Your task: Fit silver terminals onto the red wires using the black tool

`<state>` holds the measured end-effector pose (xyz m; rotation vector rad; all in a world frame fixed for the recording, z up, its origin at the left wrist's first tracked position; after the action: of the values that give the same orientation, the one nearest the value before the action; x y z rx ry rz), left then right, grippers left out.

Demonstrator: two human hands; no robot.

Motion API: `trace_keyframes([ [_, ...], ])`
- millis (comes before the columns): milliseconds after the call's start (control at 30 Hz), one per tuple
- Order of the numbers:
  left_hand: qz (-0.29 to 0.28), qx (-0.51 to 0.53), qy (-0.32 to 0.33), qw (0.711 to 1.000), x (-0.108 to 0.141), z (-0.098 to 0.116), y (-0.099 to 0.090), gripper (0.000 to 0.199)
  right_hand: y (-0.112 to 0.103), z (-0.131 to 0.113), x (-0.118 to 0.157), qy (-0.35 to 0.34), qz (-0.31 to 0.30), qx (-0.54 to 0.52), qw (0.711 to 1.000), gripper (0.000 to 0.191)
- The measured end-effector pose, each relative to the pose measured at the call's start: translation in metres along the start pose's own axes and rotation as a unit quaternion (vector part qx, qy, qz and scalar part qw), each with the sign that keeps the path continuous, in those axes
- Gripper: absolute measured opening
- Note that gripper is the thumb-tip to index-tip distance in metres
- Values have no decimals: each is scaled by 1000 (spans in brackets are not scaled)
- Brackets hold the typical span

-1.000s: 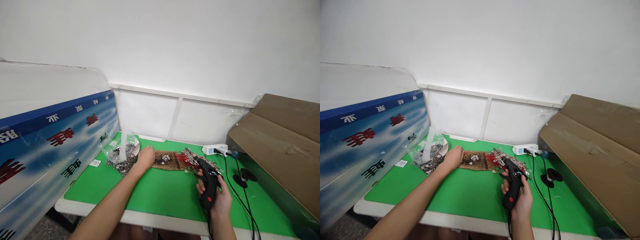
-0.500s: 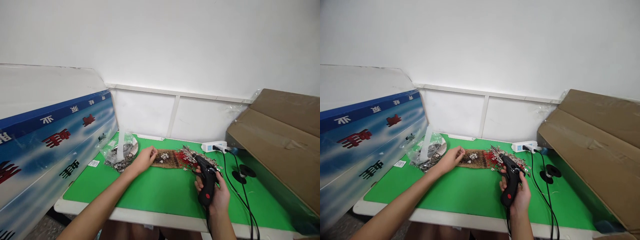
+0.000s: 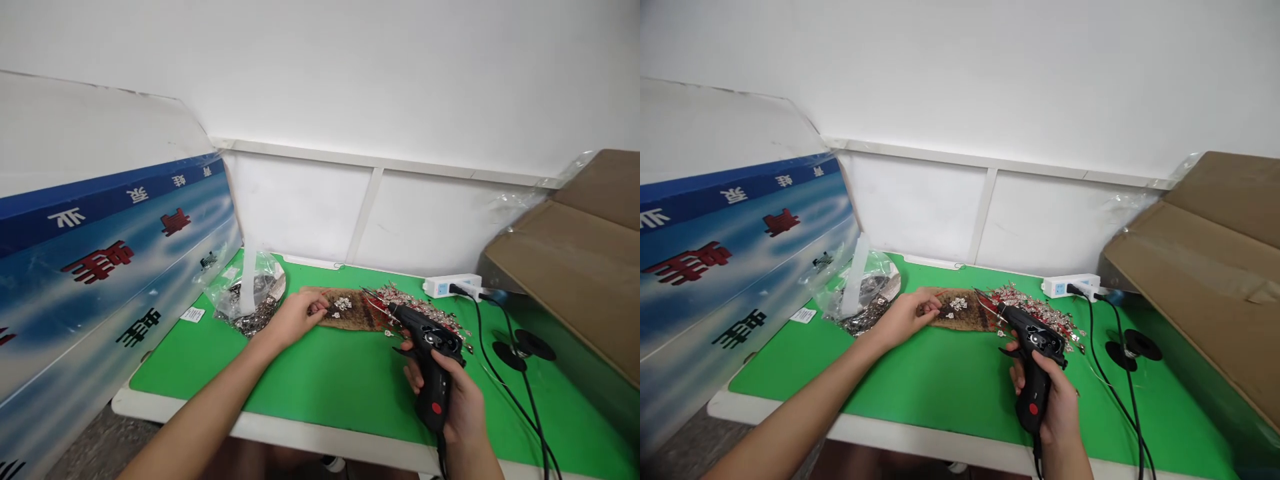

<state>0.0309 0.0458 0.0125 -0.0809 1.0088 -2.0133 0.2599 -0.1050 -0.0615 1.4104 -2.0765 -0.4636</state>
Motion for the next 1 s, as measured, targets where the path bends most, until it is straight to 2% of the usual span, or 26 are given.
trace_keyframes([
  [333,-16,-9,3,1000,-1,1,5,17,-2,1,0,-9,-31,8,999,32],
  [600,-18,-7,-11,1000,1,-2,4,19,3,7,2,6,-18,51,999,47],
  [767,-32,2,-28,999,4,-4,5,19,8,10,7,0,16,112,994,43],
  [1000,-39,-11,-25,999,5,-1,4,21,9,20,4,70,8,194,978,54],
])
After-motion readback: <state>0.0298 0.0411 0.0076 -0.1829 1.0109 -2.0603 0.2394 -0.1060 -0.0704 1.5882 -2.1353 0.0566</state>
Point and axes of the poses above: each hand's wrist, its own x-axis away from the middle knuckle, its own y-axis out of the palm, z = x × y, the point moved 10 cm from there along -x, towards the middle knuckle, and after that the axes turned 6 degrees about y, right-handed, at the moved point
